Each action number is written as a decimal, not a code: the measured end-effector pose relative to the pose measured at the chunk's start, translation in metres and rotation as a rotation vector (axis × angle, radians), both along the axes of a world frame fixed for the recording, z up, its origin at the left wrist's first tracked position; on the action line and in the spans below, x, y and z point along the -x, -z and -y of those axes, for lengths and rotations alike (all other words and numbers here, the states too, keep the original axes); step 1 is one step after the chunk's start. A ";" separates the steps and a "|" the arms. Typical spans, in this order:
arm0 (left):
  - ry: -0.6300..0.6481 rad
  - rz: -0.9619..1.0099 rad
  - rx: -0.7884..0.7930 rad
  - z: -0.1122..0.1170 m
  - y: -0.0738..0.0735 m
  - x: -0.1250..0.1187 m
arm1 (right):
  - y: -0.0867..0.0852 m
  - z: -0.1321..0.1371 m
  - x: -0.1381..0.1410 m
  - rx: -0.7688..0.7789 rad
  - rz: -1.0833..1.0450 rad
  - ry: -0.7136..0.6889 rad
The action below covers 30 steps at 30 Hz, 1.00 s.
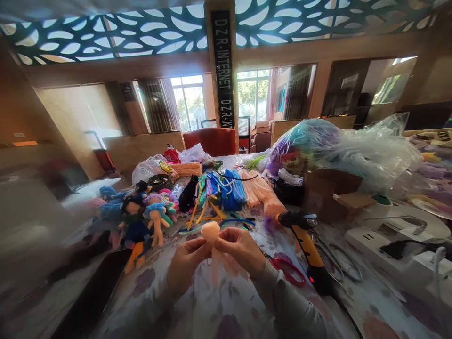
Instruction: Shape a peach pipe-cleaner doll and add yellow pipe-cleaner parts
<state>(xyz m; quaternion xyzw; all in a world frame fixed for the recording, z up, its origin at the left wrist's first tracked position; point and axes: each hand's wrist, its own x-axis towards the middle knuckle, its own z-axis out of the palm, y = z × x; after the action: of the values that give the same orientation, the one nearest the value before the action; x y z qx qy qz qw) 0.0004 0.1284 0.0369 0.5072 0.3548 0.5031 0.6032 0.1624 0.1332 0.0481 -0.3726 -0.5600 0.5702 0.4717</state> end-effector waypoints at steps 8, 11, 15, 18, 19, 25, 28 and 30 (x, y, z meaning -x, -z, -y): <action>-0.009 0.028 0.015 0.000 -0.001 0.000 | 0.004 -0.003 -0.002 0.014 -0.045 -0.026; -0.023 0.001 -0.010 0.002 -0.003 0.000 | 0.002 -0.002 -0.001 0.007 -0.030 -0.015; -0.027 -0.012 -0.016 0.002 -0.004 0.000 | 0.001 -0.001 0.000 -0.005 -0.027 -0.002; -0.020 -0.007 -0.012 0.001 -0.002 0.001 | 0.003 -0.001 0.000 -0.006 -0.030 0.004; -0.019 -0.007 -0.011 0.001 -0.002 0.001 | 0.003 -0.001 0.000 -0.007 -0.033 0.004; -0.040 -0.014 -0.014 0.000 0.000 0.001 | 0.003 -0.001 0.000 -0.008 -0.016 0.018; -0.024 -0.006 -0.019 0.001 0.000 0.001 | 0.002 0.000 0.001 -0.014 -0.004 0.021; -0.027 -0.009 -0.035 0.001 0.000 0.001 | 0.001 0.000 0.002 -0.024 0.010 0.028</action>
<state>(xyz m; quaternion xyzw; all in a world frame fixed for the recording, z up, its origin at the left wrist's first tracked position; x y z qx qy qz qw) -0.0003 0.1272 0.0371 0.5152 0.3553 0.5151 0.5856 0.1609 0.1330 0.0467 -0.3776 -0.5640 0.5549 0.4811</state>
